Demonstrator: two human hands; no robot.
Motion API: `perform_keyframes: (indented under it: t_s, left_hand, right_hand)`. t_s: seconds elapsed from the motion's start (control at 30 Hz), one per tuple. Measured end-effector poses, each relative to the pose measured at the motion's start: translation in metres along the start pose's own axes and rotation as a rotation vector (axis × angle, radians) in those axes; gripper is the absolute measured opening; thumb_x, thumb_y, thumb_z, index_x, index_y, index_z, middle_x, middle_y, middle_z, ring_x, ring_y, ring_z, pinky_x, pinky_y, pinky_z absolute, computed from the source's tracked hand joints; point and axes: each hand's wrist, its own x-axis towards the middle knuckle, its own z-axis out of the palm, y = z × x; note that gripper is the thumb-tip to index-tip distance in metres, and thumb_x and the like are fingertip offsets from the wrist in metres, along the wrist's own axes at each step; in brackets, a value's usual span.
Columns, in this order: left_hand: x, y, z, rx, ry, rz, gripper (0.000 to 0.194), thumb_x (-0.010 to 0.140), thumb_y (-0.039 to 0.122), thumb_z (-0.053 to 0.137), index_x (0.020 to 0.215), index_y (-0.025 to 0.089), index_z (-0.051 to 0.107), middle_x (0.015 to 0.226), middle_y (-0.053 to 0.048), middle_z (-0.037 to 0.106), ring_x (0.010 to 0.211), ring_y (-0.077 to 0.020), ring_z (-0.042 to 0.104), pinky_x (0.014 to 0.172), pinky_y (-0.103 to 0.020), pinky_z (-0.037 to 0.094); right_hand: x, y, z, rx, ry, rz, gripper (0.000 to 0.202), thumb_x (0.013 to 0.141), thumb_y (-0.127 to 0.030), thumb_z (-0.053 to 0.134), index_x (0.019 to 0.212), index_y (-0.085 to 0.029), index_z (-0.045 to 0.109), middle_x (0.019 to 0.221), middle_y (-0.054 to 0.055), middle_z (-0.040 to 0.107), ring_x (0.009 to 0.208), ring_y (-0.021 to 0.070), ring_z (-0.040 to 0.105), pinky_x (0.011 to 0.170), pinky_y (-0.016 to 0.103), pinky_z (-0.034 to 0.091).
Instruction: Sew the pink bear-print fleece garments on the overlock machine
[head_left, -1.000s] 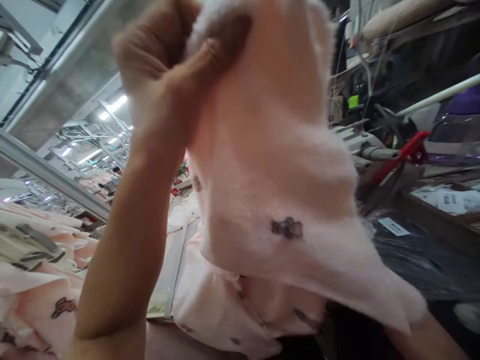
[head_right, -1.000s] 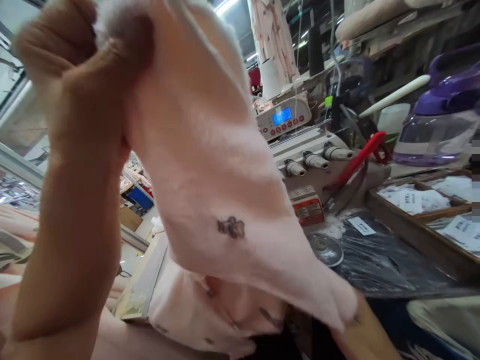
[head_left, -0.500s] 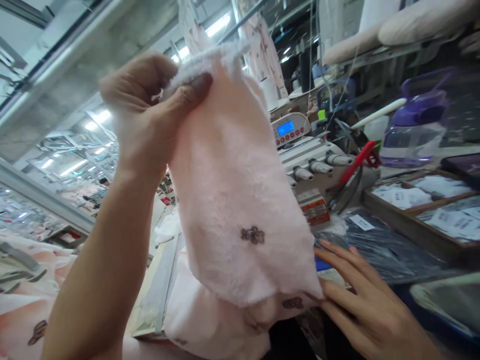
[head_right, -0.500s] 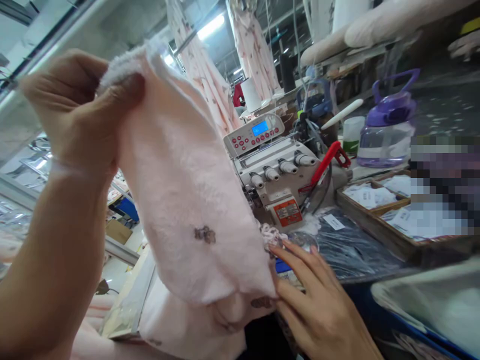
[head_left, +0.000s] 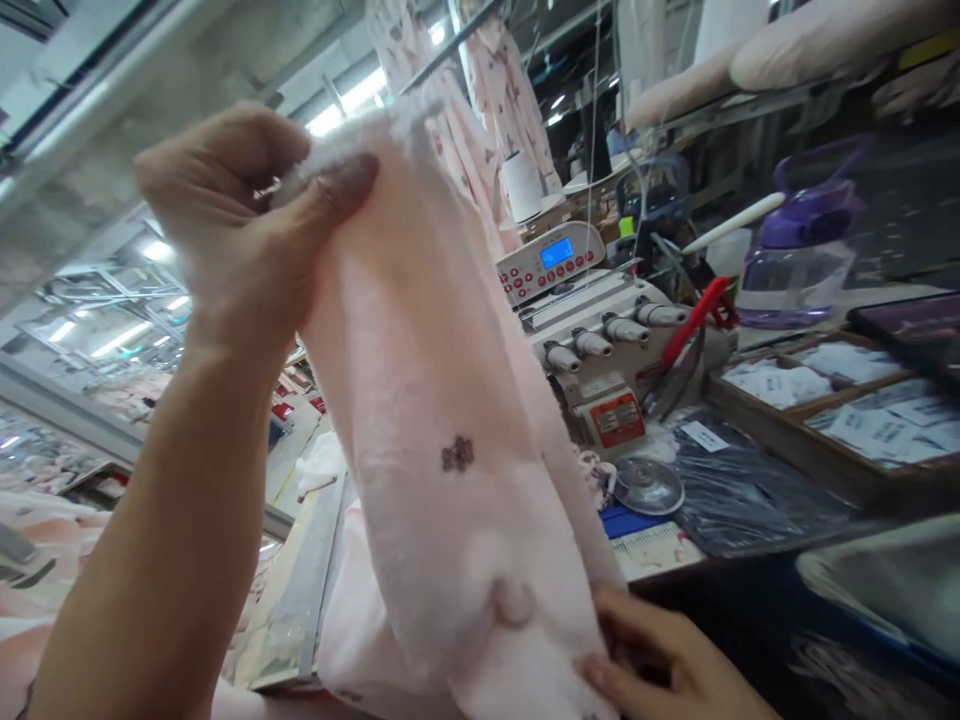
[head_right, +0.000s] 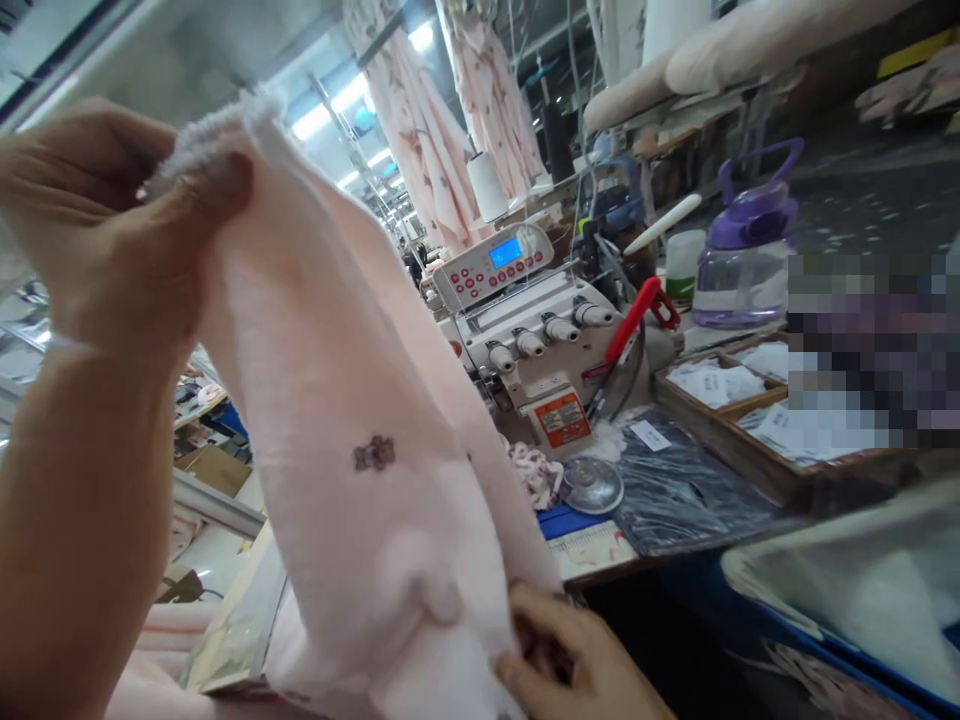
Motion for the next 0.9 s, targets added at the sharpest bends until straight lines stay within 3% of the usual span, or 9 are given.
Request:
perform_keyframes:
  t_s: [0.13, 0.3, 0.43, 0.5, 0.6, 0.7, 0.73, 0.8, 0.9]
  left_hand:
    - [0.0, -0.007, -0.001, -0.009, 0.033, -0.003, 0.027, 0.07, 0.039, 0.087, 0.075, 0.018, 0.072, 0.065, 0.007, 0.048, 0.063, -0.0065, 0.038, 0.06, -0.027, 0.029]
    - [-0.002, -0.009, -0.005, 0.019, 0.058, -0.038, 0.031, 0.07, 0.043, 0.088, 0.078, 0.02, 0.07, 0.069, 0.009, 0.052, 0.068, -0.0061, 0.041, 0.064, -0.026, 0.035]
    - [-0.004, -0.011, -0.005, 0.026, 0.051, -0.059, 0.036, 0.068, 0.047, 0.088, 0.075, 0.019, 0.067, 0.068, 0.009, 0.05, 0.068, -0.0062, 0.041, 0.062, -0.026, 0.035]
    - [-0.005, -0.011, -0.004, 0.028, 0.042, -0.064, 0.034, 0.069, 0.045, 0.088, 0.075, 0.019, 0.067, 0.07, 0.008, 0.05, 0.068, -0.0066, 0.041, 0.063, -0.027, 0.035]
    - [-0.004, -0.012, -0.005, 0.081, 0.03, -0.052, 0.033, 0.07, 0.048, 0.087, 0.079, 0.021, 0.069, 0.07, 0.009, 0.049, 0.069, -0.0056, 0.041, 0.064, -0.026, 0.034]
    - [-0.004, -0.013, -0.008, 0.105, 0.04, -0.042, 0.033, 0.068, 0.049, 0.087, 0.076, 0.022, 0.068, 0.067, 0.01, 0.047, 0.067, -0.0048, 0.038, 0.063, -0.026, 0.031]
    - [-0.004, -0.014, -0.009, 0.094, 0.044, -0.037, 0.033, 0.068, 0.048, 0.087, 0.075, 0.022, 0.068, 0.067, 0.01, 0.047, 0.066, -0.005, 0.038, 0.063, -0.026, 0.031]
    - [-0.005, -0.015, -0.015, 0.092, 0.043, -0.029, 0.033, 0.067, 0.047, 0.087, 0.073, 0.022, 0.067, 0.066, 0.009, 0.046, 0.066, -0.0056, 0.038, 0.063, -0.026, 0.03]
    - [0.0, -0.019, -0.034, 0.106, 0.082, -0.037, 0.034, 0.065, 0.042, 0.09, 0.068, 0.02, 0.064, 0.064, 0.009, 0.046, 0.066, -0.0065, 0.037, 0.064, -0.026, 0.031]
  right_hand:
    - [0.015, -0.014, 0.005, 0.098, 0.025, 0.07, 0.054, 0.066, -0.052, 0.085, 0.111, -0.022, 0.075, 0.086, 0.008, 0.073, 0.089, 0.0327, 0.071, 0.075, 0.039, 0.061]
    - [0.008, 0.008, 0.006, 0.17, 0.067, 0.137, 0.046, 0.069, -0.054, 0.084, 0.1, -0.021, 0.073, 0.08, 0.006, 0.069, 0.082, 0.0286, 0.07, 0.072, 0.036, 0.06]
    - [0.001, 0.038, 0.0, 0.196, 0.068, 0.188, 0.036, 0.085, -0.054, 0.073, 0.09, -0.02, 0.062, 0.075, 0.002, 0.064, 0.072, 0.0217, 0.067, 0.066, 0.03, 0.058]
    - [0.004, 0.047, -0.006, 0.168, 0.075, 0.184, 0.034, 0.094, -0.054, 0.064, 0.095, -0.021, 0.059, 0.078, 0.002, 0.064, 0.071, 0.0193, 0.065, 0.065, 0.027, 0.056]
    - [0.013, 0.05, -0.014, 0.037, 0.121, 0.124, 0.037, 0.091, -0.055, 0.068, 0.108, -0.022, 0.066, 0.107, 0.01, 0.063, 0.098, 0.0258, 0.064, 0.065, 0.025, 0.057]
    - [0.021, 0.046, -0.011, -0.133, 0.148, 0.035, 0.031, 0.083, -0.05, 0.076, 0.098, -0.023, 0.077, 0.134, 0.013, 0.048, 0.126, 0.0354, 0.049, 0.078, 0.033, 0.059]
    - [0.021, 0.044, -0.007, -0.172, 0.127, 0.006, 0.027, 0.085, -0.048, 0.073, 0.092, -0.023, 0.078, 0.133, 0.013, 0.05, 0.127, 0.0359, 0.049, 0.087, 0.037, 0.057]
    - [0.017, 0.04, 0.006, -0.216, 0.032, -0.032, 0.028, 0.091, -0.045, 0.065, 0.081, -0.023, 0.079, 0.11, 0.011, 0.064, 0.11, 0.0318, 0.061, 0.091, 0.038, 0.055]
    - [0.0, 0.036, 0.026, -0.217, -0.17, -0.055, 0.034, 0.095, -0.044, 0.06, 0.073, -0.024, 0.077, 0.074, 0.003, 0.069, 0.073, 0.023, 0.069, 0.068, 0.028, 0.056]
